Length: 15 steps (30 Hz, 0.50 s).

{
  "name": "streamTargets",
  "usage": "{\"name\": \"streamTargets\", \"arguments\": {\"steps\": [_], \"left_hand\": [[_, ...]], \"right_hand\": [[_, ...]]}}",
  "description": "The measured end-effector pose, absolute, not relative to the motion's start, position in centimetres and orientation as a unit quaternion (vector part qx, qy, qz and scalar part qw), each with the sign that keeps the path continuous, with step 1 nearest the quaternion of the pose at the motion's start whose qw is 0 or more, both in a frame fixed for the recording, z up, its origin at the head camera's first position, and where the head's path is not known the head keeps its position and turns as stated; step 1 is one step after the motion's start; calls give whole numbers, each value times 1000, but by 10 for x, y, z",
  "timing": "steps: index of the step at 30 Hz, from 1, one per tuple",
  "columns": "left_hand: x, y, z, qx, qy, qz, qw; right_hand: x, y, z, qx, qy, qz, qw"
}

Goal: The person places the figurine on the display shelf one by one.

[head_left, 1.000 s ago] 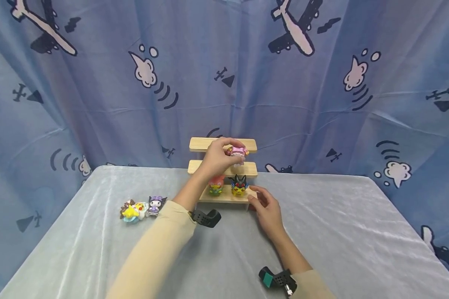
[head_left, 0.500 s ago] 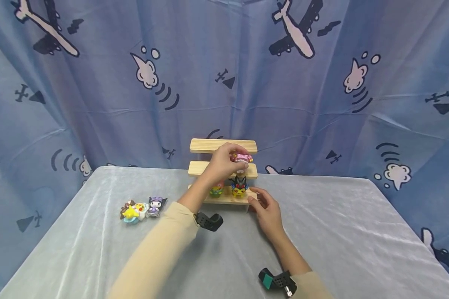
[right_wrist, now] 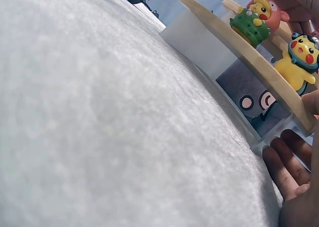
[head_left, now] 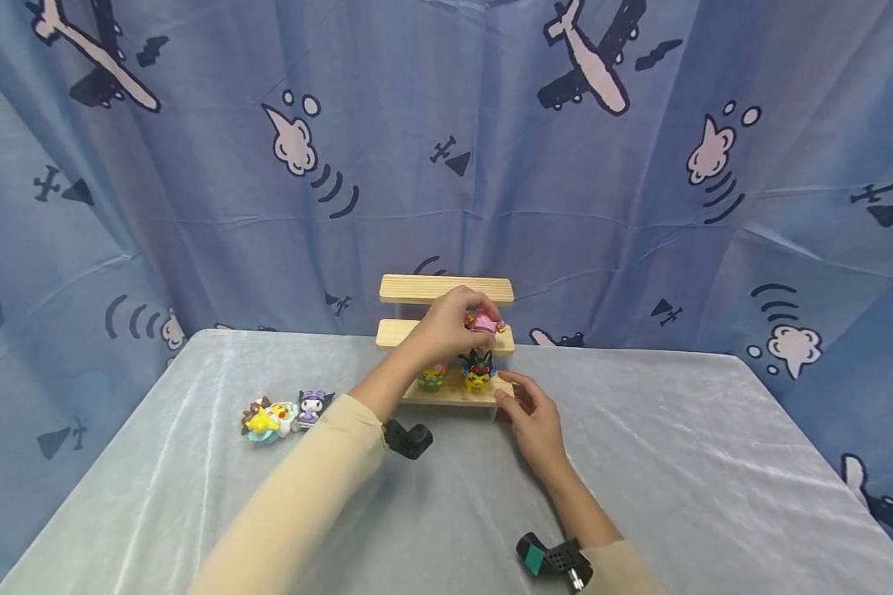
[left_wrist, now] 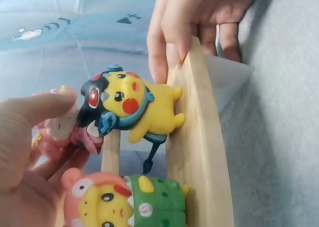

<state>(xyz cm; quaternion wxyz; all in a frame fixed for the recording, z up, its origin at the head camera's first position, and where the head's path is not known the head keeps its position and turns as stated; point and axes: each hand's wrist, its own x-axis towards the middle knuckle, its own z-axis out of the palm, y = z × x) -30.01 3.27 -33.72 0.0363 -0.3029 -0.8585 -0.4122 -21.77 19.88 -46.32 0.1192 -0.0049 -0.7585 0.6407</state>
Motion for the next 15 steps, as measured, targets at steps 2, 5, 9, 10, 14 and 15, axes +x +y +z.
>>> {"name": "streamTargets", "arguments": {"steps": [2, 5, 9, 10, 14, 15], "left_hand": [[-300, 31, -336, -308, -860, -404, 34], [-299, 30, -335, -312, -861, -401, 29], [-299, 27, -335, -319, -859, -400, 26], [-300, 27, -335, -322, -859, -398, 27], [-301, 25, -334, -329, -861, -386, 32], [-301, 24, -334, -326, -864, -383, 34]], "right_hand": [[-218, 199, -463, -3, -758, 642, 118], [-218, 199, -464, -5, -758, 641, 116], [-217, 199, -463, -4, -761, 638, 114], [-217, 199, -463, -4, -761, 639, 114], [-217, 198, -462, -3, -763, 636, 112], [-218, 198, -462, -3, -763, 636, 113]]}}
